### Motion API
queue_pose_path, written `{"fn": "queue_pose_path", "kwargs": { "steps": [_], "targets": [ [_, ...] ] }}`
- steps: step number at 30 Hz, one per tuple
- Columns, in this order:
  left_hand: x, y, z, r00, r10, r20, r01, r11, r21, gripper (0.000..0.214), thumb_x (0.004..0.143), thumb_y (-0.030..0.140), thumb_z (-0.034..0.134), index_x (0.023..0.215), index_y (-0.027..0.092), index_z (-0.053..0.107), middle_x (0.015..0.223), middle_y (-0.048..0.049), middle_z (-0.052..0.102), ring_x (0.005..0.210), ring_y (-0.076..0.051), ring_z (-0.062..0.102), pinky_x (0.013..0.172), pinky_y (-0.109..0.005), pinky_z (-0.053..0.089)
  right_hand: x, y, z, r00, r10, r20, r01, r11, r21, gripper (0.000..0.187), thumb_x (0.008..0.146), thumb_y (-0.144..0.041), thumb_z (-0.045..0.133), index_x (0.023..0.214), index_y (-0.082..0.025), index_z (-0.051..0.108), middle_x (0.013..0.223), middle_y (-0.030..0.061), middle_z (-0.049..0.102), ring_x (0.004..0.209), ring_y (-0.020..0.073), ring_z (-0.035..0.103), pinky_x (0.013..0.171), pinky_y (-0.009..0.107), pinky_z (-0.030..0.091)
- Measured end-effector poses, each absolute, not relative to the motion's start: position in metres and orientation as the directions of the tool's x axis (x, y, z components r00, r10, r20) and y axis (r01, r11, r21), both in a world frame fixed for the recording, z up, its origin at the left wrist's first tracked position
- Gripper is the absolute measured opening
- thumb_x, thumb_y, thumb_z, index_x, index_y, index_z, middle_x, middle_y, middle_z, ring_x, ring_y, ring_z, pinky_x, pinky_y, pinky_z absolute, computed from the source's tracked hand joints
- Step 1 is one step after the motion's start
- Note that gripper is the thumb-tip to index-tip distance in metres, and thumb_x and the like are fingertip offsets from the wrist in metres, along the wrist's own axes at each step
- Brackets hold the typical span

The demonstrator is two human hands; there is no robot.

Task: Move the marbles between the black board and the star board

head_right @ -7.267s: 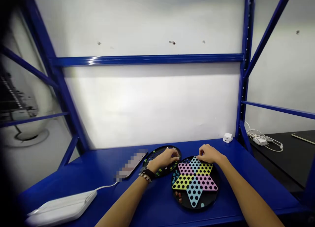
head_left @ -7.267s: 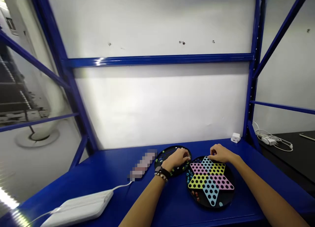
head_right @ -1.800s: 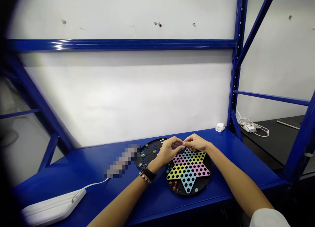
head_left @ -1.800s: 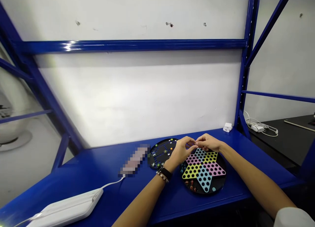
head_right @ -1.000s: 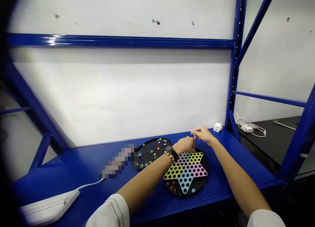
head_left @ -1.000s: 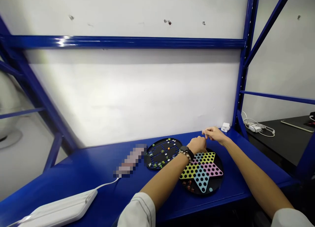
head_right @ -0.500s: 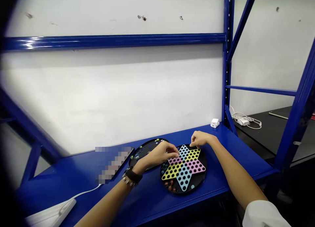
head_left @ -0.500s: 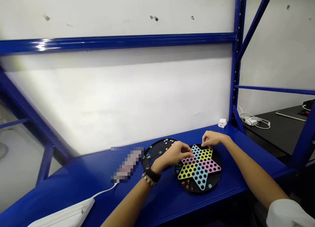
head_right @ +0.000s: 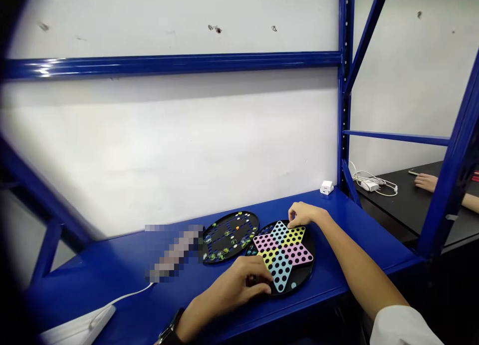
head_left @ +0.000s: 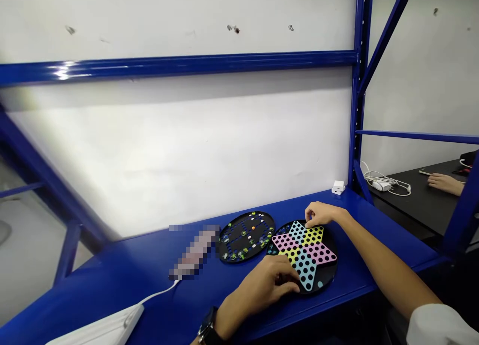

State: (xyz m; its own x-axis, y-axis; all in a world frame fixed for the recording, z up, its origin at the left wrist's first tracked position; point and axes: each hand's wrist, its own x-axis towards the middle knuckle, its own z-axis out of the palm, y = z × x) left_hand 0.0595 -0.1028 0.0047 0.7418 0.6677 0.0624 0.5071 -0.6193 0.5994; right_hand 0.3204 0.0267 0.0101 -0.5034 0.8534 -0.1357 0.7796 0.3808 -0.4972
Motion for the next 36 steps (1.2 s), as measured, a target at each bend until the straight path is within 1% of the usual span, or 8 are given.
{"fn": "queue_pose_path", "kwargs": {
  "steps": [9,17,22,28,30,32,34,36],
  "targets": [
    [0.048,-0.109,0.008,0.703,0.703,0.105,0.543,-0.626,0.56,0.02,0.09,0.043,0.063,0.097,0.029,0.076,0.103,-0.0034,0.069,0.096,-0.017,0.061,0.088,-0.027,0.048,0.319,0.027,0.006,-0.487,0.866,-0.115,0.776,0.369,-0.512,0.024,0.072,-0.042,0.072,0.073,-0.019,0.069,0.075,0.0033,0.066,0.067,0.0162,0.057,0.055,0.025,0.039],
    [0.048,-0.114,0.008,0.716,0.691,0.093,0.569,-0.656,0.495,0.018,0.093,0.035,0.059,0.101,0.03,0.074,0.096,-0.0008,0.073,0.092,-0.016,0.062,0.084,-0.026,0.045,0.318,0.027,0.004,-0.485,0.869,-0.099,0.776,0.376,-0.507,0.024,0.072,-0.043,0.071,0.072,-0.019,0.066,0.075,0.0031,0.065,0.068,0.0162,0.057,0.056,0.025,0.039],
    [0.056,-0.117,0.005,0.696,0.708,0.117,0.602,-0.665,0.442,0.01,0.086,0.029,0.064,0.091,0.026,0.071,0.091,-0.0018,0.068,0.084,-0.016,0.059,0.075,-0.026,0.045,0.318,0.029,0.001,-0.499,0.862,-0.09,0.764,0.389,-0.514,0.026,0.075,-0.045,0.068,0.071,-0.019,0.066,0.074,0.0031,0.065,0.067,0.0159,0.057,0.055,0.025,0.039],
    [0.046,-0.115,0.012,0.713,0.673,0.197,0.564,-0.717,0.41,0.016,0.088,0.03,0.058,0.087,0.029,0.074,0.092,-0.0019,0.068,0.086,-0.016,0.061,0.078,-0.027,0.046,0.319,0.031,-0.002,-0.501,0.862,-0.072,0.762,0.4,-0.51,0.026,0.076,-0.044,0.068,0.069,-0.019,0.066,0.074,0.0024,0.066,0.067,0.0151,0.056,0.056,0.025,0.038],
    [0.029,-0.099,0.022,0.613,0.74,0.277,0.633,-0.67,0.388,0.022,0.089,0.029,0.052,0.09,0.027,0.073,0.093,-0.004,0.069,0.087,-0.018,0.062,0.079,-0.028,0.047,0.319,0.031,-0.002,-0.506,0.86,-0.074,0.759,0.403,-0.512,0.026,0.076,-0.044,0.068,0.069,-0.019,0.066,0.074,0.0023,0.066,0.067,0.0151,0.057,0.055,0.025,0.038],
    [0.003,-0.071,0.03,0.404,0.854,0.329,0.787,-0.508,0.35,0.029,0.091,0.03,0.044,0.099,0.024,0.072,0.096,-0.0061,0.07,0.088,-0.02,0.063,0.082,-0.031,0.048,0.319,0.031,-0.001,-0.502,0.861,-0.078,0.762,0.398,-0.511,0.027,0.076,-0.045,0.068,0.069,-0.019,0.066,0.075,0.0024,0.066,0.067,0.0153,0.057,0.055,0.025,0.038],
    [-0.029,-0.039,0.033,0.215,0.939,0.267,0.92,-0.286,0.267,0.032,0.089,0.032,0.043,0.106,0.026,0.069,0.103,-0.005,0.071,0.091,-0.022,0.064,0.083,-0.033,0.048,0.319,0.031,-0.001,-0.493,0.866,-0.078,0.766,0.391,-0.51,0.027,0.076,-0.045,0.067,0.07,-0.019,0.066,0.076,0.0026,0.066,0.068,0.0156,0.057,0.056,0.025,0.038],
    [-0.059,-0.009,0.029,0.148,0.981,0.127,0.973,-0.167,0.161,0.034,0.083,0.031,0.049,0.111,0.025,0.068,0.111,-0.0059,0.07,0.102,-0.026,0.064,0.084,-0.035,0.048,0.318,0.031,-0.001,-0.486,0.87,-0.078,0.769,0.383,-0.512,0.027,0.077,-0.045,0.067,0.07,-0.019,0.067,0.076,0.0027,0.066,0.069,0.0157,0.057,0.056,0.025,0.039]
  ]
}}
